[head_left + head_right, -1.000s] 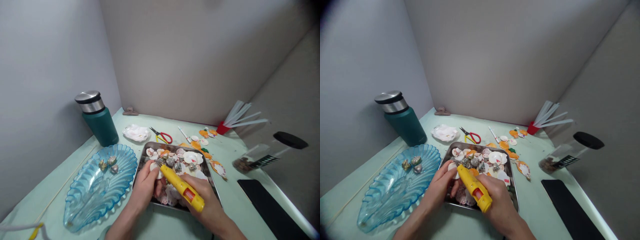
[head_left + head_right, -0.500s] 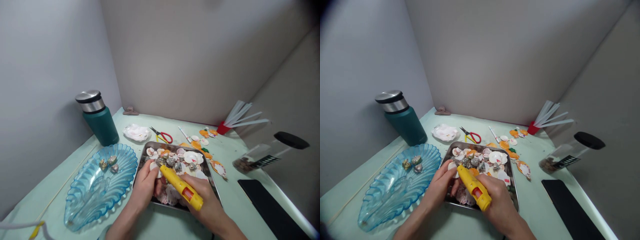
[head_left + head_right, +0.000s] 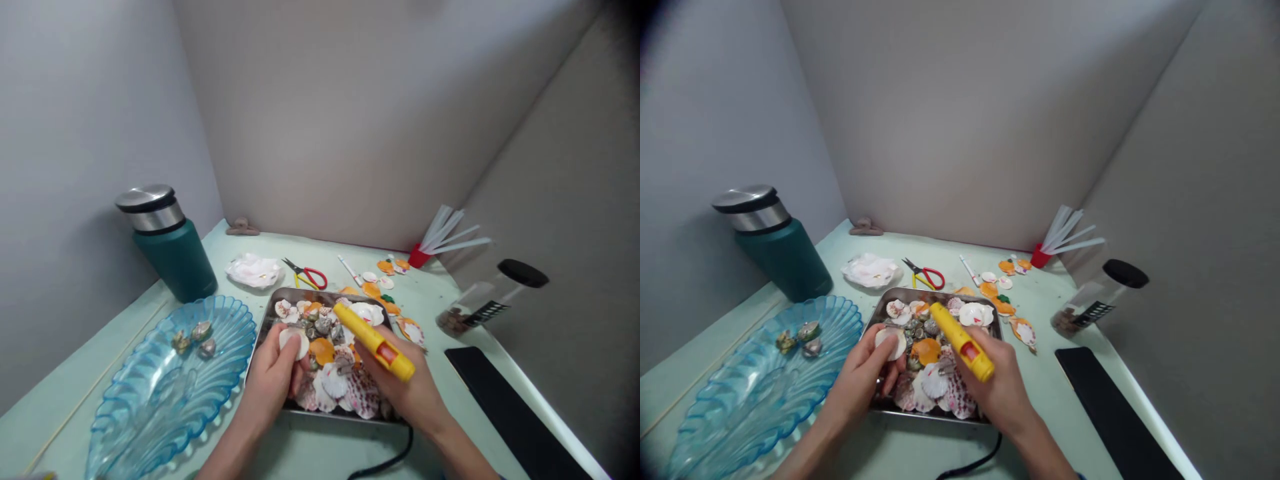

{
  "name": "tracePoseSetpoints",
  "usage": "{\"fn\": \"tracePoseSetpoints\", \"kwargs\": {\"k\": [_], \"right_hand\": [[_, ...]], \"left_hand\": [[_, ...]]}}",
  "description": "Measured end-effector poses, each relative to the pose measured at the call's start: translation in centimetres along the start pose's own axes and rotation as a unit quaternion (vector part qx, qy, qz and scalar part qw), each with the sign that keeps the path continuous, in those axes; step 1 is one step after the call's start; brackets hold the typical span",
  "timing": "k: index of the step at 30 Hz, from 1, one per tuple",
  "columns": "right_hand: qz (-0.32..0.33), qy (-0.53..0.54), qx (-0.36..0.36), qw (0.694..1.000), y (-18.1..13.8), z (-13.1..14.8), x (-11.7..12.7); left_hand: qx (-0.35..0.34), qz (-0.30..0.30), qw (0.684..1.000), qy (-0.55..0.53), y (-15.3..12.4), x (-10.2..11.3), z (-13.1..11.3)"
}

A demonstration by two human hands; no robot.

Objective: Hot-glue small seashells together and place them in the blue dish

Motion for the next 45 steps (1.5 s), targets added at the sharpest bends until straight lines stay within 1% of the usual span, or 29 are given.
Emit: {"fn": "tracePoseSetpoints", "kwargs": {"k": [2, 4, 5, 7, 11, 16, 22, 26, 29, 30, 31, 32, 33, 34, 36, 39, 41, 45], "right_hand": [[-0.034, -0.077, -0.033, 0.996, 0.6, -1.3, 1.3], [-0.071, -0.177, -0.083, 0.978, 1.1, -2.8, 2.7], [-0.089, -0.205, -0.100, 0.970, 1.4, -3.4, 3.2], [-0.098, -0.243, -0.122, 0.957, 1.7, -4.5, 3.9], [-0.087, -0.289, -0.137, 0.944, 2.3, -5.6, 3.9], [-0.058, -0.308, -0.130, 0.941, 2.5, -5.3, 3.7], [-0.072, -0.321, -0.125, 0.936, 2.9, -5.3, 3.8], [-0.049, -0.300, -0.113, 0.946, 2.7, -5.0, 3.9], [-0.062, -0.259, -0.099, 0.959, 2.0, -3.8, 3.9], [-0.067, -0.227, -0.087, 0.968, 1.7, -3.1, 3.7], [-0.074, -0.144, -0.058, 0.985, 1.4, -2.4, 3.4], [-0.066, -0.066, -0.028, 0.995, 1.0, -1.6, 2.9], [-0.050, -0.018, 0.001, 0.999, 0.7, -0.8, 2.4], [-0.021, 0.003, 0.021, 1.000, 0.3, -0.2, 1.7], [0.028, 0.023, 0.049, 0.998, -0.2, 0.8, 0.6], [0.072, 0.043, 0.093, 0.992, -0.8, 1.2, -0.5], [0.083, 0.046, 0.110, 0.989, -1.0, 1.1, -0.7], [0.078, 0.046, 0.128, 0.988, -1.0, 1.0, -0.6]], "left_hand": [[-0.007, 0.007, 0.999, 0.031, -0.1, -0.1, 0.1], [-0.009, 0.013, 0.999, 0.052, -0.2, -0.1, 0.2], [-0.008, 0.015, 0.998, 0.058, -0.2, -0.1, 0.3], [-0.006, 0.012, 0.998, 0.065, -0.2, -0.1, 0.4], [-0.012, 0.004, 0.998, 0.065, -0.1, 0.0, 0.5], [-0.018, -0.001, 0.998, 0.056, -0.1, 0.0, 0.5], [-0.022, 0.008, 0.999, 0.035, 0.0, 0.0, 0.5], [-0.014, 0.022, 1.000, 0.000, -0.1, 0.0, 0.2], [-0.018, 0.030, 0.999, -0.030, -0.2, 0.0, -0.3], [-0.022, 0.031, 0.999, -0.038, -0.3, 0.0, -0.5], [-0.024, 0.031, 0.998, -0.043, -0.3, 0.0, -0.6], [-0.026, 0.030, 0.998, -0.044, -0.3, 0.0, -0.7], [-0.026, 0.030, 0.998, -0.043, -0.3, 0.0, -0.8], [-0.027, 0.030, 0.998, -0.041, -0.3, 0.1, -0.8], [-0.030, 0.026, 0.999, -0.032, -0.3, 0.2, -0.8], [-0.041, 0.013, 0.999, -0.022, -0.2, 0.3, -0.9], [-0.048, 0.001, 0.999, -0.024, -0.2, 0.3, -0.9], [-0.045, -0.011, 0.998, -0.042, 0.0, 0.2, -0.5]]}}
Point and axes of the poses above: each hand's wrist, its own y-axis towards the middle knuckle, its own x-axis out of the back of the hand, z = x × y, the point moved 1 cm from there along y, towards the middle knuckle, and after that the axes turned 11 degrees about -z, right-handed, at the moved point
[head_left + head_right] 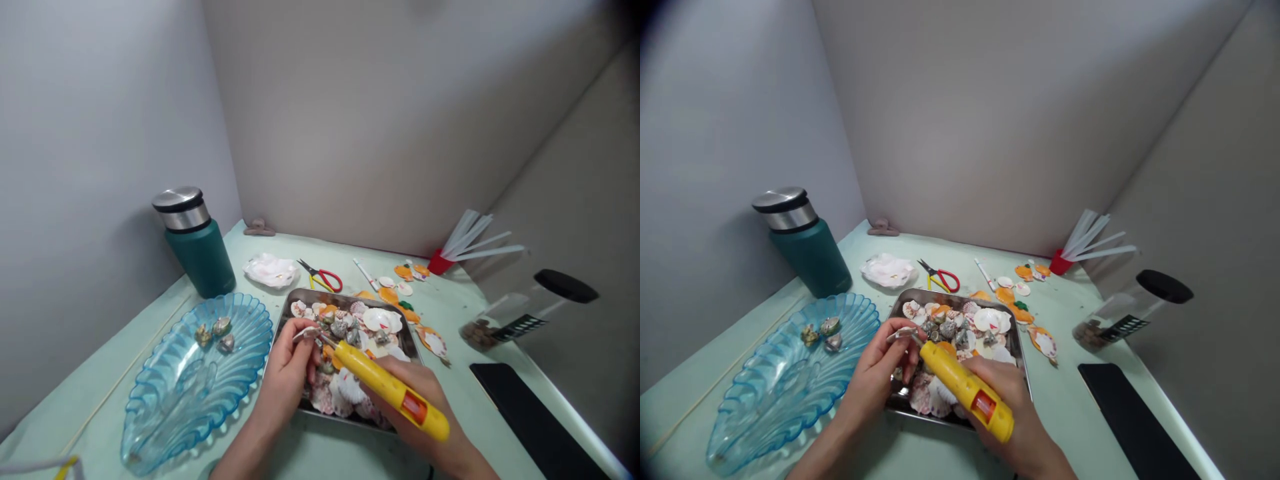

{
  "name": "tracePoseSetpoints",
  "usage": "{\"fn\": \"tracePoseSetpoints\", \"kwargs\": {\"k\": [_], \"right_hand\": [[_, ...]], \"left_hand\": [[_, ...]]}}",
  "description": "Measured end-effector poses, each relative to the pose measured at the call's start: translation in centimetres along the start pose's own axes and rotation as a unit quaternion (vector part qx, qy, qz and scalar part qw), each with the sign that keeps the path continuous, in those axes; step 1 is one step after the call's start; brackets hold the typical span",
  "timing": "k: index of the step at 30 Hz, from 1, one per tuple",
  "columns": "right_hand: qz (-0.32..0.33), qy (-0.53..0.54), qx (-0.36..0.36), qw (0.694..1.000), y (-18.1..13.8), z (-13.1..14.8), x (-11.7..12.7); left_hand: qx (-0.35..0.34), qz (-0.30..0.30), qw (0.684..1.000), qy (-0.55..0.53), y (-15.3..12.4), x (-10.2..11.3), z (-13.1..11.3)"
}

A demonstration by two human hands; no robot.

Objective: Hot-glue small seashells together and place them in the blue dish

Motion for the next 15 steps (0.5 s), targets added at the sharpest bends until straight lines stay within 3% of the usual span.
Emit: {"fn": "tracePoseSetpoints", "kwargs": {"k": [15], "right_hand": [[0.000, -0.007, 0.015, 1.000, 0.39, 0.51, -0.16]], "left_hand": [[-0.022, 0.000, 0.999, 0.031, -0.23, 0.01, 0.04]]}}
Point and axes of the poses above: each hand's wrist, its own y-axis towards the middle knuckle, its own x-axis out of the back of the hand, z = x × y, the point moved 1 cm from there along y, towards the middle knuckle, and after that the axes turned 11 degrees about -z, right-handed, at the moved point
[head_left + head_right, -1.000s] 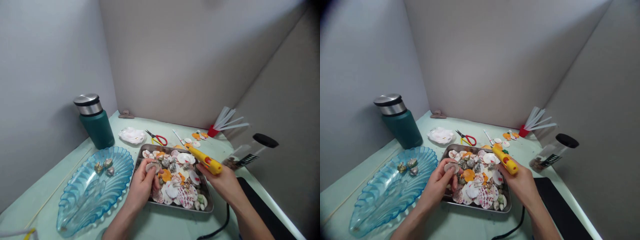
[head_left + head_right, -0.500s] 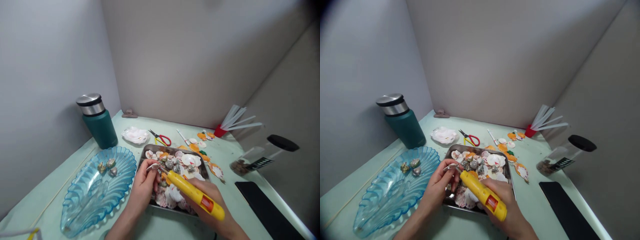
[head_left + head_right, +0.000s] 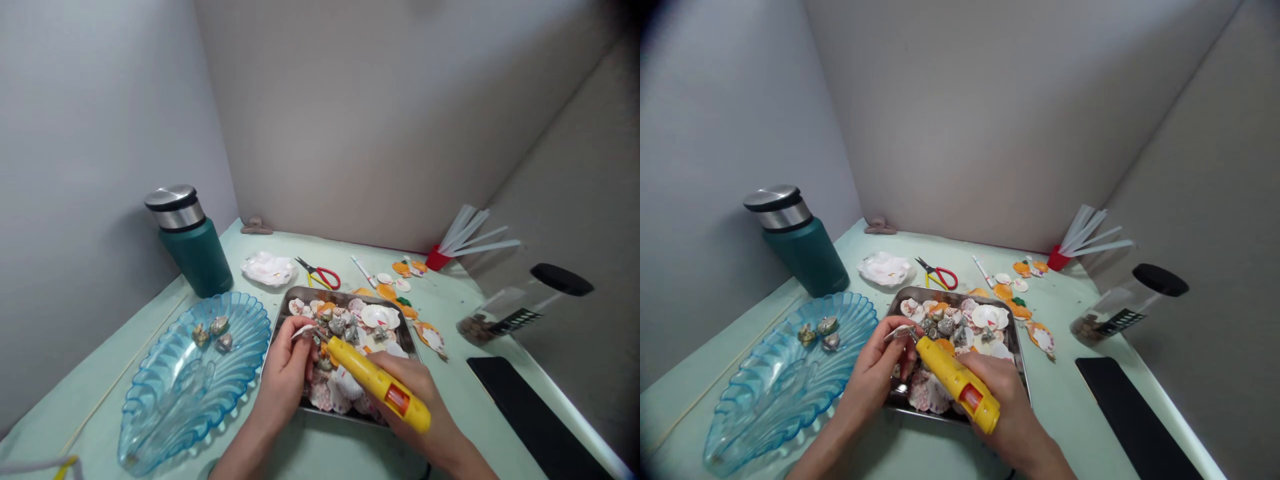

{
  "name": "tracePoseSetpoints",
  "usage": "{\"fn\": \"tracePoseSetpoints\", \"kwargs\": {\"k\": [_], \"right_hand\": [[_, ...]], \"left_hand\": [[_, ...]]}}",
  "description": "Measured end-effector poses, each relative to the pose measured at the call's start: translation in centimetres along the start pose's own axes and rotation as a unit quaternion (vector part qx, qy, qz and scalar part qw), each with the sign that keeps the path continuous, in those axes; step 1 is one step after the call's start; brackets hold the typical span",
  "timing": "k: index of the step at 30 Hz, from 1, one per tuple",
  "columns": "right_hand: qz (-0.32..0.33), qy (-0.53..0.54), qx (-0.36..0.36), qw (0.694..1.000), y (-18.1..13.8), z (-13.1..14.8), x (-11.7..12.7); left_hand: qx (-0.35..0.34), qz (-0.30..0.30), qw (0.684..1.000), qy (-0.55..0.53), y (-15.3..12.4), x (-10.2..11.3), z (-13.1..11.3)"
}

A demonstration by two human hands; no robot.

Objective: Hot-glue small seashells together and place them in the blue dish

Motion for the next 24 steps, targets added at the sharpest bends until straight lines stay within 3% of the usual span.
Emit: {"fn": "tracePoseSetpoints", "kwargs": {"k": [16, 24], "right_hand": [[-0.039, -0.017, 0.009, 0.999, -0.33, -0.46, 0.06], [-0.026, -0.008, 0.005, 1.000, -0.22, -0.30, 0.01]], "left_hand": [[0.033, 0.032, 0.999, 0.014, 0.06, -0.06, 0.18], [0.020, 0.033, 0.999, 0.003, -0.15, 0.24, 0.35]]}}
Point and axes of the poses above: each hand's wrist, its own y-axis towards the middle knuckle, its own x-axis out of the back of the hand, z = x × y, the point moved 1 cm from there along y, towards the middle knuckle, and after that the axes turned 11 degrees about -z, right-handed, at the moved point
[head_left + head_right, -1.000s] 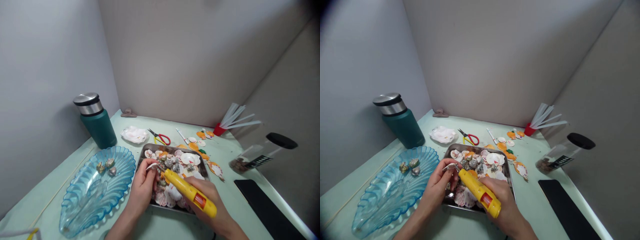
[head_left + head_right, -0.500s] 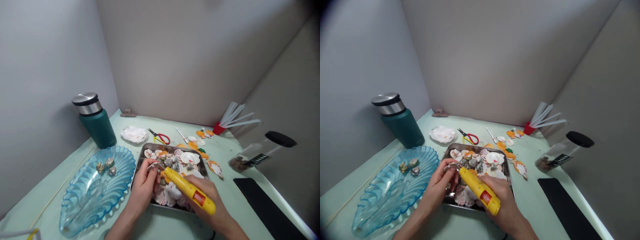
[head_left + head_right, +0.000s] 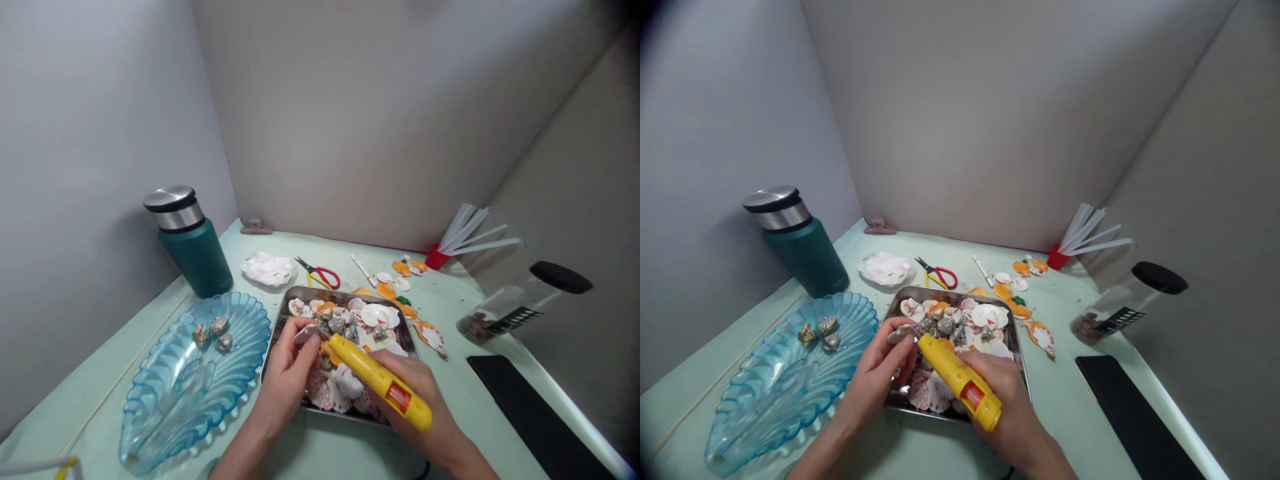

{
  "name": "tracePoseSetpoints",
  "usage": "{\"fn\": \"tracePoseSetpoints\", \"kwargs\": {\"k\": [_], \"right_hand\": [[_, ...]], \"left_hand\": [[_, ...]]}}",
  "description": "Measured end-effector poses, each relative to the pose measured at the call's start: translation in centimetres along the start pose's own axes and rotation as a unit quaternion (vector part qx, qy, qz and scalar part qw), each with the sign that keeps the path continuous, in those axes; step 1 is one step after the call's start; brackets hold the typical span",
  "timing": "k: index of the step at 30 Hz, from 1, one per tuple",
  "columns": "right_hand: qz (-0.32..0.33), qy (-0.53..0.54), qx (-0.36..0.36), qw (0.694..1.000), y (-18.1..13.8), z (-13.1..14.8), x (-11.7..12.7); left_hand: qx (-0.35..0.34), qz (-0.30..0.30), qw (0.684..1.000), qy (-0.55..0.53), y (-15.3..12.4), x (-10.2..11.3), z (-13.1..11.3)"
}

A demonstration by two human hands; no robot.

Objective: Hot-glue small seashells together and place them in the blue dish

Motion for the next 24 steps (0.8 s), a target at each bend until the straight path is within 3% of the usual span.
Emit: {"fn": "tracePoseSetpoints", "kwargs": {"k": [24], "right_hand": [[-0.012, 0.003, -0.001, 1.000, -0.11, -0.06, 0.21]], "left_hand": [[0.004, -0.009, 1.000, 0.005, -0.41, -0.19, -0.73]]}}
Point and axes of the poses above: each hand's wrist, its own y-axis towards the middle knuckle, its own x-axis out of the back of the hand, z = x × y, the point moved 1 cm from there along y, towards the middle knuckle, and after that the axes turned 11 degrees about -z, right-handed, at the moved point
